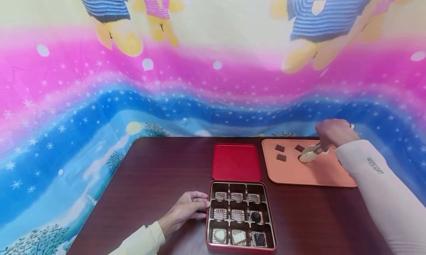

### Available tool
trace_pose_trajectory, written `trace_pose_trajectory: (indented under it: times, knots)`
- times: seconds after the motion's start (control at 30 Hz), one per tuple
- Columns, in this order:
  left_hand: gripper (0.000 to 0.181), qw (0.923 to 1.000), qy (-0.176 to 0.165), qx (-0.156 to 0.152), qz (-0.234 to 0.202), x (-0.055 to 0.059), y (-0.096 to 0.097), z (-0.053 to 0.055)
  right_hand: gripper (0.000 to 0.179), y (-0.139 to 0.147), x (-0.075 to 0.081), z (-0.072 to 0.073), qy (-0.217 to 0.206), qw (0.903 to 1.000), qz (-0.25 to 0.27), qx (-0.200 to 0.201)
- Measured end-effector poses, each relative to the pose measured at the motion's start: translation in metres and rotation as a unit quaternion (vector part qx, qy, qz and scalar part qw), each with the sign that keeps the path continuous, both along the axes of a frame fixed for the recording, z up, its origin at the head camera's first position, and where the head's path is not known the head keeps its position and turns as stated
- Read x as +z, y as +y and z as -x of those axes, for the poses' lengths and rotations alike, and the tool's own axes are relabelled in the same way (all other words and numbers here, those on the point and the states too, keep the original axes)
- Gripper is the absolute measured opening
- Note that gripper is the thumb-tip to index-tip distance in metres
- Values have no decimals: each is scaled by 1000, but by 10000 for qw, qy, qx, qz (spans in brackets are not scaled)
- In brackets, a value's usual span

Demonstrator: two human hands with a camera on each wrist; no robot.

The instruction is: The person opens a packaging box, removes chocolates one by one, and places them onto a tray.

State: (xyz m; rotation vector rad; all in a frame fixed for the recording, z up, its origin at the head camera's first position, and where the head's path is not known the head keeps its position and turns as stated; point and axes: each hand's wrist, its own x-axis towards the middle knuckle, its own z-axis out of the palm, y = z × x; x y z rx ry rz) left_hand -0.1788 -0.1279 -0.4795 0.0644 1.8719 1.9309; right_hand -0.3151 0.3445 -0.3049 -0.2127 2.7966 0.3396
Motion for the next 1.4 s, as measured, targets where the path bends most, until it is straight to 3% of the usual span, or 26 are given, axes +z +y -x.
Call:
trace_pose_trajectory:
  times: [0.37, 0.57, 0.77, 1.0, 1.4]
  knots:
    - [47, 10000, 14, -25, 53, 0, 3, -1, 20, 3, 3, -11, 89, 10000, 34, -6]
    - [48, 10000, 39, -21, 88, -1, 3, -2, 21, -7, 21, -18, 272, 9995, -76, 162]
    - [48, 9998, 73, 1, 175, 1, 3, -3, 24, -42, 44, -30, 283, 9977, -281, 544]
    - [48, 9997, 80, 0, 235, 0, 2, -2, 24, -92, 53, -55, 546, 9905, -58, 1263]
    - [48, 9999, 30, -10, 157, 0, 1, 1, 25, -154, 65, -102, 447, 9771, 134, 2078]
